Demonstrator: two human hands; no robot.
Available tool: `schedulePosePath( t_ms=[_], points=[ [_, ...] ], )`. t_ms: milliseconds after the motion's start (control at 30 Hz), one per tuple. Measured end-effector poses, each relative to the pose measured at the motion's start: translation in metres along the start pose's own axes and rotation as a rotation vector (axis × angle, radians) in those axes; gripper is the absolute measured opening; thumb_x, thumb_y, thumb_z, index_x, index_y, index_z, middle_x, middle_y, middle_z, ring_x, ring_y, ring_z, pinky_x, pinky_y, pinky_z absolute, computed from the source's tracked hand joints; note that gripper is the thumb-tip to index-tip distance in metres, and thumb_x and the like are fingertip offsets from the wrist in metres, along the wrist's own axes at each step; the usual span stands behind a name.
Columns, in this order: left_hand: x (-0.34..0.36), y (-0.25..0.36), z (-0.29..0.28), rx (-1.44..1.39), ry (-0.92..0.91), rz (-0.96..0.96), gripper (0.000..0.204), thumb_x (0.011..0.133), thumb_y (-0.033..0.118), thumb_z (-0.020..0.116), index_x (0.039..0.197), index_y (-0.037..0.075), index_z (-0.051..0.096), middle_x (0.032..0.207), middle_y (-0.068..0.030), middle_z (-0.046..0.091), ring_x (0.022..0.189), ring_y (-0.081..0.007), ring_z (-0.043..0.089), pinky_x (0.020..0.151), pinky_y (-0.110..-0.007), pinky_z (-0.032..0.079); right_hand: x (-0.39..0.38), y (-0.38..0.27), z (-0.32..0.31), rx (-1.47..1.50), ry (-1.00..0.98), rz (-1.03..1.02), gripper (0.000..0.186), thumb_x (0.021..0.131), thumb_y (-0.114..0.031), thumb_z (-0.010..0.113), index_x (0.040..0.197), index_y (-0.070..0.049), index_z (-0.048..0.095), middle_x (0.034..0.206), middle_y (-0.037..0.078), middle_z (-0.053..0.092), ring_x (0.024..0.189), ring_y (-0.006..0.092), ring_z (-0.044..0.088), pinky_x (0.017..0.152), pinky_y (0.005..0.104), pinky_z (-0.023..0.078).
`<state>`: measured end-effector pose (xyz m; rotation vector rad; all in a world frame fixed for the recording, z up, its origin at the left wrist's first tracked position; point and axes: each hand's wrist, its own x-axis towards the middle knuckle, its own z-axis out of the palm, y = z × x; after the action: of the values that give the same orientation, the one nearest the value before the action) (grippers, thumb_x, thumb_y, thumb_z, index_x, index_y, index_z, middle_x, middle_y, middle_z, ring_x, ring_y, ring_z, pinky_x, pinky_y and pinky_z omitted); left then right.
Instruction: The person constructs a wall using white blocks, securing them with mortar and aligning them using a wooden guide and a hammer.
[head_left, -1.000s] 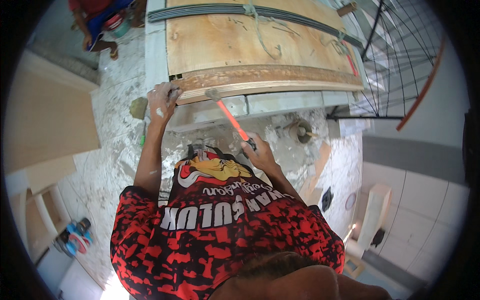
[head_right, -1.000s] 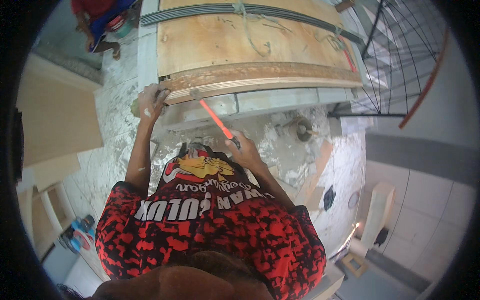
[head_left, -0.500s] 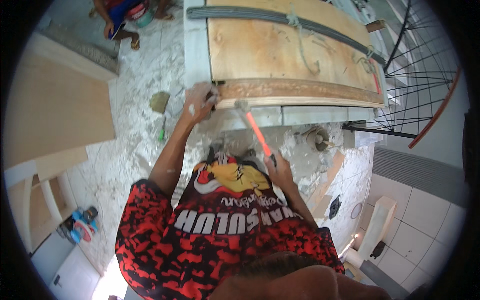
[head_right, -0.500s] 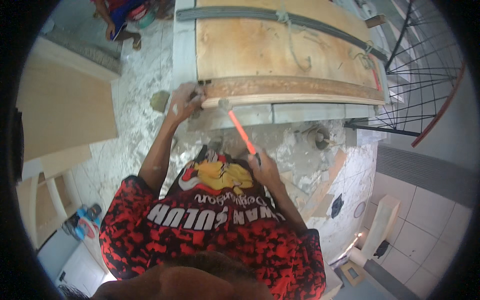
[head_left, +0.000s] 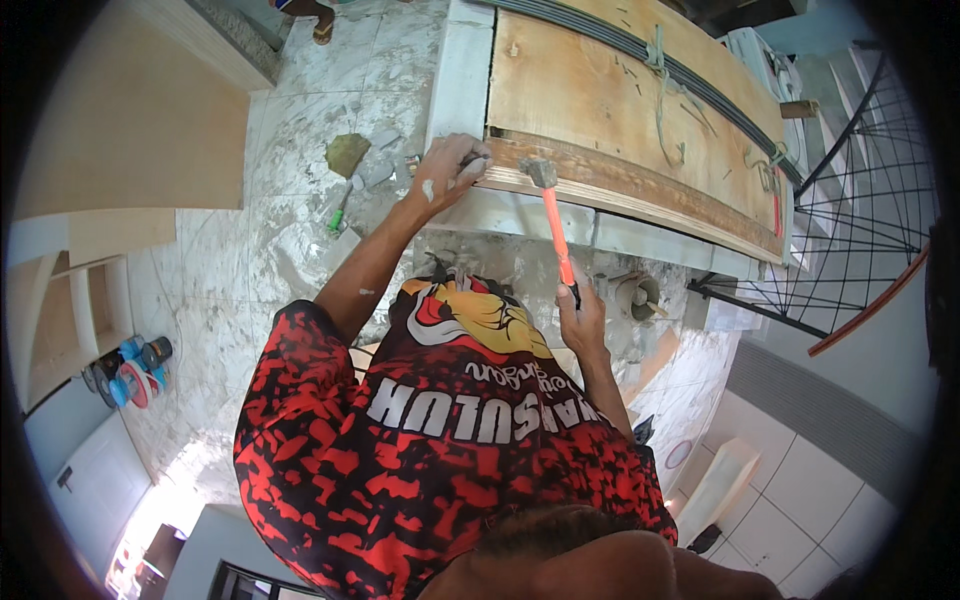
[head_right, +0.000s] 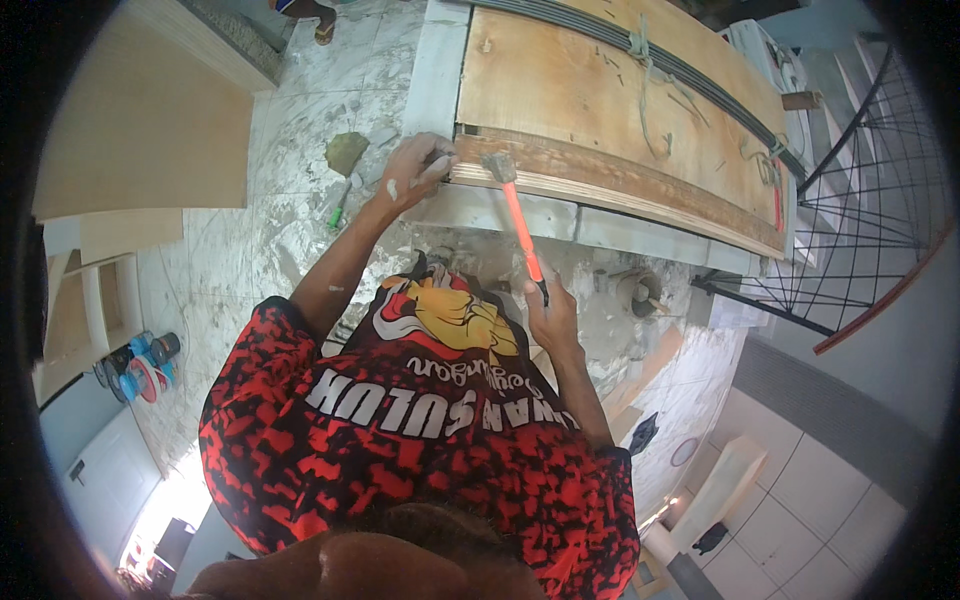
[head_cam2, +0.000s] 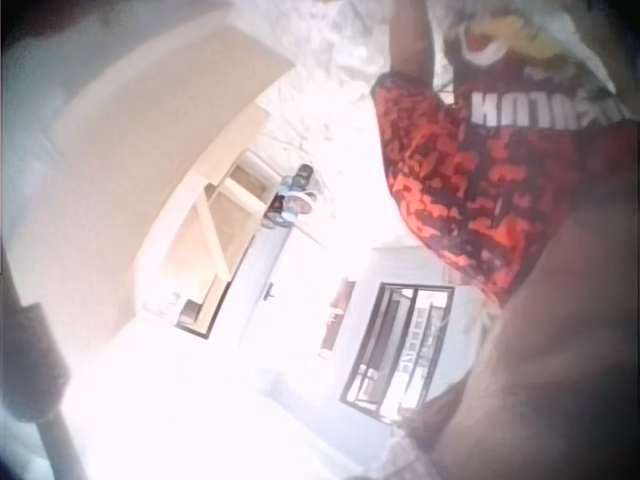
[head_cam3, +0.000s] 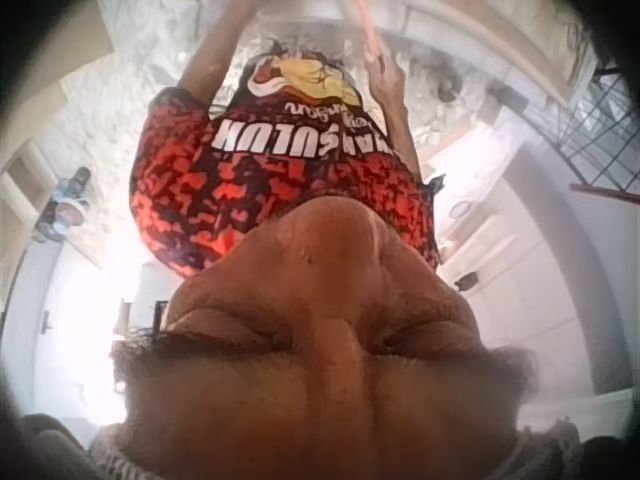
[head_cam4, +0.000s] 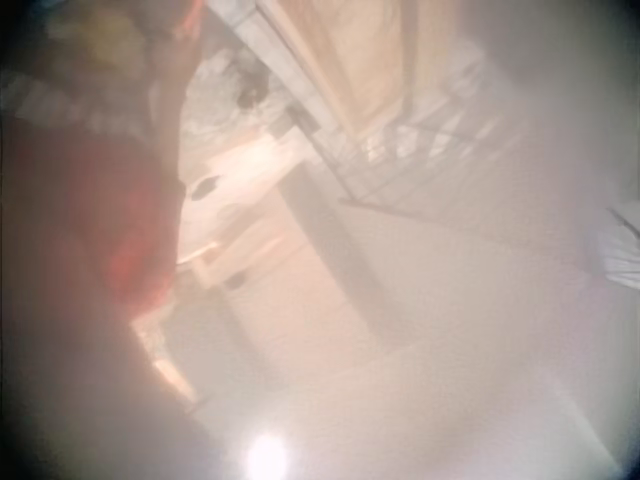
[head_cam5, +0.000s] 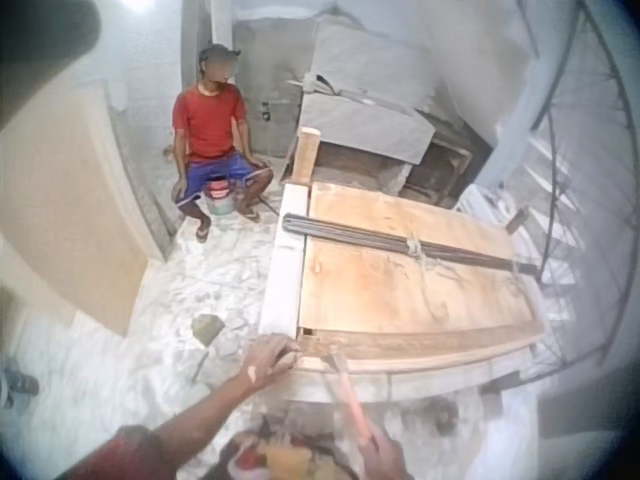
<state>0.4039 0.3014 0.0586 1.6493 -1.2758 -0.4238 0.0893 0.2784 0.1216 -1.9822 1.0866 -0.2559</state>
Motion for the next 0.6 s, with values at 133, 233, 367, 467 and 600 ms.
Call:
schedulePosePath(
  t_ms=[133, 233, 367, 467, 600],
  points=[
    [-0.038, 0.012, 0.011, -0.252, 0.228, -0.108, 0.02, 0.089, 0.016, 0.067, 0.1, 0.001, 0.062, 0.088, -0.0092, 0.066, 0.08, -0.0137, 0.062, 0.072, -0.028, 0.05, 0.0, 0.012, -0.017, -0.073, -0.05, 0.035, 0.046, 0.098, -0.033, 0.05, 0.135, -0.005, 0.049, 0.099, 0.021, 0.064, 0.084, 0.0281, 0.064, 0.076, 0.0373, 0.049],
    [-0.062, 0.013, 0.042, -0.314, 0.36, -0.183, 0.02, 0.088, 0.016, 0.068, 0.101, 0.001, 0.063, 0.09, -0.0072, 0.066, 0.081, -0.0122, 0.06, 0.073, -0.027, 0.049, 0.006, 0.024, -0.029, -0.106, -0.053, -0.017, 0.046, 0.098, -0.034, 0.051, 0.134, -0.006, 0.05, 0.099, 0.021, 0.065, 0.083, 0.0304, 0.065, 0.076, 0.0383, 0.049],
    [-0.073, 0.015, 0.082, -0.504, 0.484, -0.349, 0.021, 0.086, 0.015, 0.07, 0.101, 0.002, 0.064, 0.091, -0.0047, 0.065, 0.082, -0.0104, 0.059, 0.074, -0.026, 0.048, 0.027, 0.033, -0.06, -0.227, -0.104, -0.142, 0.045, 0.098, -0.035, 0.05, 0.134, -0.007, 0.05, 0.102, 0.022, 0.065, 0.085, 0.034, 0.065, 0.075, 0.0399, 0.05],
    [-0.067, 0.029, 0.108, -0.536, 0.645, -0.428, 0.022, 0.085, 0.015, 0.072, 0.1, 0.002, 0.064, 0.089, -0.0038, 0.063, 0.081, -0.0105, 0.057, 0.073, -0.025, 0.048, 0.05, 0.047, -0.09, -0.358, -0.174, -0.185, 0.045, 0.098, -0.034, 0.05, 0.133, -0.007, 0.05, 0.104, 0.023, 0.064, 0.086, 0.0338, 0.066, 0.075, 0.0402, 0.05],
    [-0.051, 0.045, 0.14, -0.707, 0.977, -0.532, 0.024, 0.082, 0.017, 0.074, 0.097, 0.002, 0.062, 0.085, -0.0034, 0.06, 0.076, -0.0108, 0.055, 0.071, -0.025, 0.047, 0.09, 0.036, -0.129, -0.365, -0.372, -0.257, 0.043, 0.096, -0.027, 0.053, 0.133, -0.005, 0.05, 0.11, 0.022, 0.064, 0.09, 0.0327, 0.067, 0.079, 0.0396, 0.05]
  ],
)
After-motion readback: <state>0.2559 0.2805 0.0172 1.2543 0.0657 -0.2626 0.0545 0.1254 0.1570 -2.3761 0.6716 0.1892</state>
